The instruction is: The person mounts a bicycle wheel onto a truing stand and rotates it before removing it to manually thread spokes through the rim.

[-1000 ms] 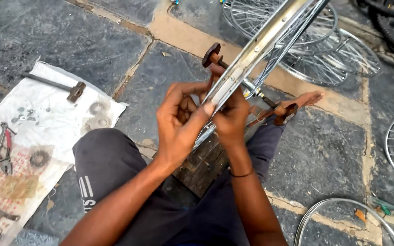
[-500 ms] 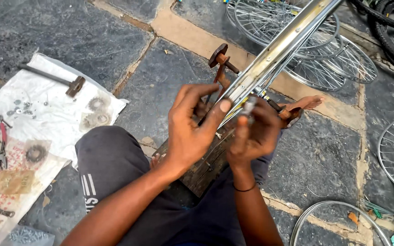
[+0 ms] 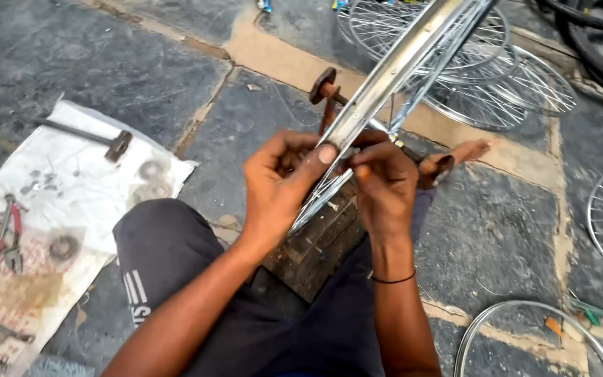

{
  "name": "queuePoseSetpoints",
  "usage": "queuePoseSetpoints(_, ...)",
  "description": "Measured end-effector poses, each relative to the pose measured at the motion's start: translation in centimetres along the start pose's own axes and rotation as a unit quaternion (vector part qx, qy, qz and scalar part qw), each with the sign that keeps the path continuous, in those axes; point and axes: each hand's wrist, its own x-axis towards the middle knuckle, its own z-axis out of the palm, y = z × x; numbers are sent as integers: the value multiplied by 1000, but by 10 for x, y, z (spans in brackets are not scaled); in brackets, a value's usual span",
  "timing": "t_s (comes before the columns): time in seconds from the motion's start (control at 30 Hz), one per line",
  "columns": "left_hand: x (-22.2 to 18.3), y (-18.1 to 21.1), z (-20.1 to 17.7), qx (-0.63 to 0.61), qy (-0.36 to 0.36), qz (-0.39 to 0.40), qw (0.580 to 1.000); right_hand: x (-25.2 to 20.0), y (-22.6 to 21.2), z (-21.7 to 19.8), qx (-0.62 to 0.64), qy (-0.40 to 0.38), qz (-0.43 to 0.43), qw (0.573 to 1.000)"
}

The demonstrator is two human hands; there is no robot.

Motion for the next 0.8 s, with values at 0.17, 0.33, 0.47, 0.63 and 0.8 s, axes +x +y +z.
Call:
queuePoseSetpoints(0.17,-5,4,1,25,-1,11,1000,-5,16,9,-204,66,-30,976)
queuePoseSetpoints(0.33,-1,7,1,12,1,-35,999,-7,28,-15,67,10,-1,998)
queuePoseSetpoints(0.47,-6,7,3,8,1,-35,999,-4,8,10,-123,45,-37,991)
queuePoseSetpoints(0.63,0,5,1,44,14,-14,999,0,15,-8,-17,31,4,999)
queuePoseSetpoints(0.8,-3,5,3,27,0,-14,1000,1,-4,9,-158,39,-17,987)
